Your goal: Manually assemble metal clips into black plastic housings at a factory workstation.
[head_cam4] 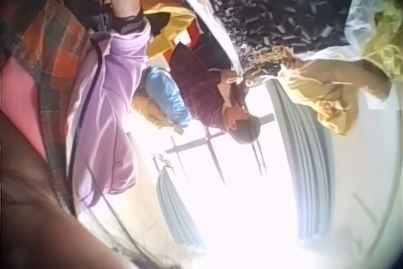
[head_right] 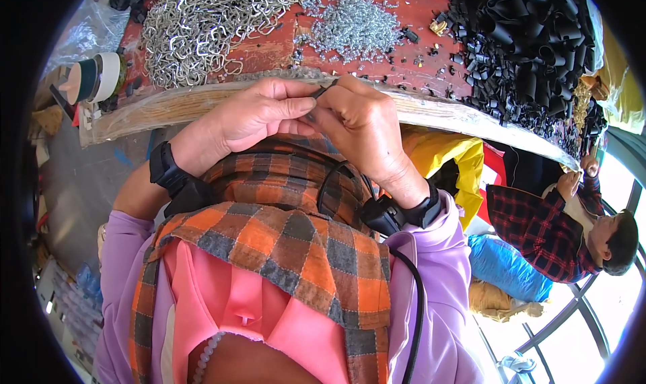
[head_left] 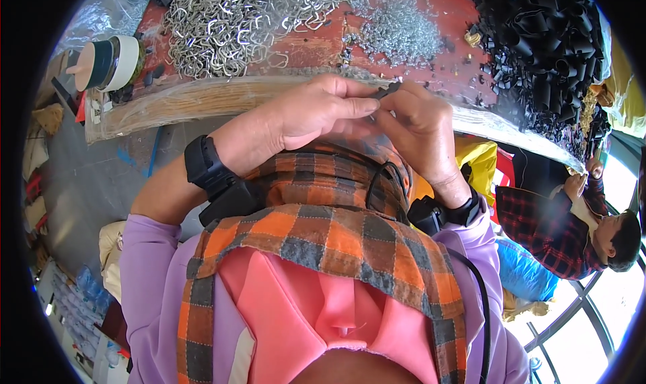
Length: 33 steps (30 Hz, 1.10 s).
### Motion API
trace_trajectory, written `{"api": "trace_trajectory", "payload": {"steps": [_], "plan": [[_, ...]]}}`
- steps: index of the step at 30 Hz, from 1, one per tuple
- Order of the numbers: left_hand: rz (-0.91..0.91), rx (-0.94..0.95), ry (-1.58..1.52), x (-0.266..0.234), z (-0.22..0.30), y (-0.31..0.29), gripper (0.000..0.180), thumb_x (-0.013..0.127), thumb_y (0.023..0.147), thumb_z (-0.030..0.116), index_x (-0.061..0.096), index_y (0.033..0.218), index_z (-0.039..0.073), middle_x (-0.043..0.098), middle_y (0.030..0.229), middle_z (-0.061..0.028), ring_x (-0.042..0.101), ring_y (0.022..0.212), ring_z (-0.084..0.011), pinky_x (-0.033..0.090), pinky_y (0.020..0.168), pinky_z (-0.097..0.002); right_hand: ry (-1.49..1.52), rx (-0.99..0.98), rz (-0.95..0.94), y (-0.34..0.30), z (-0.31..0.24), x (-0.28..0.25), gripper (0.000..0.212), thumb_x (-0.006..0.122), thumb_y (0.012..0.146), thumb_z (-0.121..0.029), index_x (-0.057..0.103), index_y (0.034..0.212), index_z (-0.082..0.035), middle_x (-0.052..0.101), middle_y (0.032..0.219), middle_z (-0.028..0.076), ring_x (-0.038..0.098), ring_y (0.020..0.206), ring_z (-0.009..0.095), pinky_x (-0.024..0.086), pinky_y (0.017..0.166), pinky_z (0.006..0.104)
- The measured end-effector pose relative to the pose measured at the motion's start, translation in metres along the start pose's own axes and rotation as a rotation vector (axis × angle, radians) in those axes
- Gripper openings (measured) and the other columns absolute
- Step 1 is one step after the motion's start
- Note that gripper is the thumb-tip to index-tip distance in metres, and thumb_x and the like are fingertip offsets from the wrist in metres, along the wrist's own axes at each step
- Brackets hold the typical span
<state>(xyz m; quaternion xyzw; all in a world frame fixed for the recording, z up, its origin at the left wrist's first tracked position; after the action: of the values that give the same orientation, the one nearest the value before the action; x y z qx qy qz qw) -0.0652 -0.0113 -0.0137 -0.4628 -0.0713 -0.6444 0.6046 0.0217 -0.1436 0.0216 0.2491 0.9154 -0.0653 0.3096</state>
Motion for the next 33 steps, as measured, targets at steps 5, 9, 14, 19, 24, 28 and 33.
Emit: {"api": "trace_trajectory", "payload": {"steps": [5, 9, 14, 19, 24, 28, 33], "plan": [[0.047, 0.009, -0.146, -0.011, 0.004, -0.014, 0.028, 0.047, 0.083, 0.013, 0.045, 0.106, -0.002, 0.053, 0.099, -0.0099, 0.055, 0.088, -0.0189, 0.045, 0.08, -0.0294, 0.13, -0.007, -0.064, 0.013, 0.001, 0.009, 0.003, 0.057, 0.069, 0.0, 0.056, 0.071, 0.0, 0.047, 0.061, 0.004, 0.046, 0.053, 0.01, 0.035, 0.047, 0.0232], [0.048, 0.094, -0.192, -0.029, 0.01, -0.04, 0.029, 0.046, 0.083, 0.013, 0.043, 0.108, -0.002, 0.053, 0.102, -0.0128, 0.055, 0.089, -0.0194, 0.044, 0.081, -0.0294, 0.404, 0.058, -0.037, 0.021, -0.007, 0.013, 0.004, 0.056, 0.071, 0.0, 0.057, 0.075, 0.0, 0.048, 0.064, 0.003, 0.047, 0.057, 0.009, 0.037, 0.049, 0.0227], [0.059, 0.17, -0.2, -0.05, 0.011, -0.073, 0.029, 0.045, 0.083, 0.013, 0.042, 0.108, -0.002, 0.052, 0.104, -0.0154, 0.054, 0.089, -0.02, 0.044, 0.081, -0.029, -0.046, -0.026, -0.163, 0.044, -0.009, 0.025, 0.011, 0.057, 0.071, 0.0, 0.057, 0.082, -0.001, 0.051, 0.069, 0.004, 0.049, 0.06, 0.011, 0.039, 0.054, 0.022], [0.06, 0.258, -0.26, -0.062, 0.004, -0.095, 0.029, 0.045, 0.084, 0.013, 0.043, 0.108, -0.002, 0.051, 0.105, -0.0169, 0.054, 0.09, -0.0201, 0.043, 0.081, -0.0281, -0.202, -0.302, -0.148, 0.074, -0.02, 0.055, 0.018, 0.057, 0.07, -0.002, 0.056, 0.087, -0.003, 0.053, 0.073, 0.008, 0.052, 0.061, 0.017, 0.042, 0.056, 0.0252], [0.078, 0.273, -0.334, -0.069, 0.002, -0.11, 0.028, 0.044, 0.084, 0.012, 0.043, 0.108, -0.002, 0.052, 0.103, -0.0166, 0.054, 0.09, -0.0203, 0.044, 0.081, -0.0272, -0.41, -0.4, -0.174, 0.094, -0.018, 0.077, 0.018, 0.056, 0.069, -0.004, 0.054, 0.087, -0.003, 0.054, 0.075, 0.011, 0.054, 0.063, 0.025, 0.043, 0.057, 0.0301], [0.081, 0.27, -0.379, -0.069, 0.001, -0.111, 0.027, 0.044, 0.084, 0.012, 0.043, 0.107, -0.002, 0.053, 0.102, -0.0154, 0.054, 0.091, -0.0206, 0.044, 0.08, -0.0267, -0.428, -0.313, -0.226, 0.098, -0.017, 0.08, 0.013, 0.056, 0.07, -0.006, 0.053, 0.082, -0.003, 0.054, 0.073, 0.011, 0.054, 0.064, 0.026, 0.042, 0.056, 0.0308], [0.096, 0.38, -0.348, -0.066, 0.0, -0.101, 0.025, 0.044, 0.084, 0.011, 0.045, 0.106, -0.001, 0.053, 0.1, -0.0129, 0.053, 0.093, -0.0213, 0.044, 0.081, -0.0279, -0.131, -0.085, -0.21, 0.091, -0.007, 0.068, 0.009, 0.057, 0.073, -0.008, 0.052, 0.079, -0.003, 0.051, 0.067, 0.005, 0.051, 0.06, 0.016, 0.04, 0.052, 0.0274]]}}
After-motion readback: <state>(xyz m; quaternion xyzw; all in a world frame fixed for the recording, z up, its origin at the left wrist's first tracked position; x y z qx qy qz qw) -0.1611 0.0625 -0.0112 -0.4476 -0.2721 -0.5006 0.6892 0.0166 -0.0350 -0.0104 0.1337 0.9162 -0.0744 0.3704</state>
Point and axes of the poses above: each hand's wrist, its own y-axis towards the middle knuckle, its own x-axis out of the palm, z = x × y, the point moved 1 cm from there along y, towards the middle knuckle
